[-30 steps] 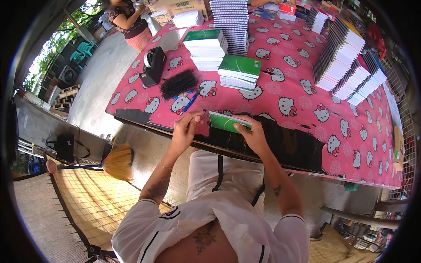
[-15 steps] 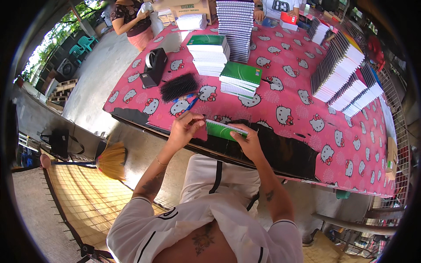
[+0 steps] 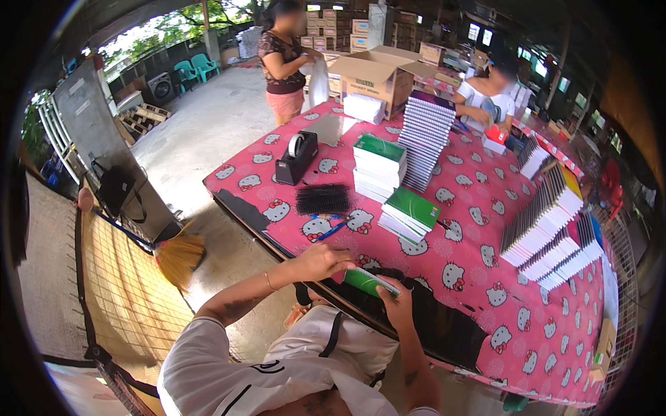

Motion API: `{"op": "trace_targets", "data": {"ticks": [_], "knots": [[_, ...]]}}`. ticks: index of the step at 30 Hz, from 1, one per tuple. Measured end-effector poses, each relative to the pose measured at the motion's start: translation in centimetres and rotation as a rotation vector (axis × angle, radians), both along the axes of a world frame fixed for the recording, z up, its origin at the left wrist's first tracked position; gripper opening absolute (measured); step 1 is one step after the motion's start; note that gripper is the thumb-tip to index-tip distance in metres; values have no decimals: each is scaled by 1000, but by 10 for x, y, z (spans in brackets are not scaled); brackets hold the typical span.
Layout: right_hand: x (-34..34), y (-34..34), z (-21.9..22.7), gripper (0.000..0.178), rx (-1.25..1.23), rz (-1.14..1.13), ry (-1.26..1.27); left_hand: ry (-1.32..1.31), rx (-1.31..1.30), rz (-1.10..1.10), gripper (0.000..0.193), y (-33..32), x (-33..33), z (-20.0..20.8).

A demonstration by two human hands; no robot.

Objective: The person takes stacks of green notebooks from a cardboard box and places them on a table. They then use a handheld device to apply a small tag or staple to the edge of each notebook individually, creating a new stack of processed notebooks.

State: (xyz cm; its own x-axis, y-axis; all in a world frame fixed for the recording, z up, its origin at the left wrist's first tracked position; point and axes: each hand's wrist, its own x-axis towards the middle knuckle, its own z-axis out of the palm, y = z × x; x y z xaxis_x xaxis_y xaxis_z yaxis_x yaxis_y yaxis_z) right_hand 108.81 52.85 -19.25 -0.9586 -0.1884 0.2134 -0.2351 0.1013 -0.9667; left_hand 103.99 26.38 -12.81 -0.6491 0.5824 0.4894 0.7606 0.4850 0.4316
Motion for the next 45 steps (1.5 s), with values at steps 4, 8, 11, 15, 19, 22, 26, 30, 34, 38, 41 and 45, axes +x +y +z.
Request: {"op": "trace_targets", "data": {"ticks": [4, 8, 11, 15, 19, 22, 26, 30, 34, 38, 41, 45], "knots": [[2, 0, 3, 27, -8, -8, 8, 57, -89, 62, 37, 4, 4, -2], [-1, -1, -3, 26, -14, -38, 31, 289, -266, 401, 49, 38, 25, -9], [3, 0, 1, 27, 21, -69, 75, 285, -153, 494, 50, 51, 62, -38], [6, -6, 3, 26, 24, -51, 2, 312, -143, 346, 40, 24, 40, -29], [3, -6, 8, 26, 20, -26, 30, 104, -124, 54, 15, 5, 3, -10], [2, -8, 11, 25, 29, -16, 22, -40, -95, 2, 16, -3, -5, -9], [2, -8, 14, 25, 44, -31, -24, -159, 5, -102, 17, -3, -13, -6], [-1, -9, 12, 24, 39, -32, -60, -384, 96, -154, 17, -2, -13, 15], [-3, -8, 12, 24, 73, -58, -68, -224, 55, -207, 18, -5, -25, 0], [-2, -9, 14, 24, 24, -57, -67, -3, 32, -162, 22, -3, -27, 0], [-2, -13, 14, 25, 27, -71, -60, -69, -64, -115, 33, -7, -25, 0], [-1, -17, 1, 27, -69, -159, -89, 312, -305, 464, 64, 21, 3, 9]]}}
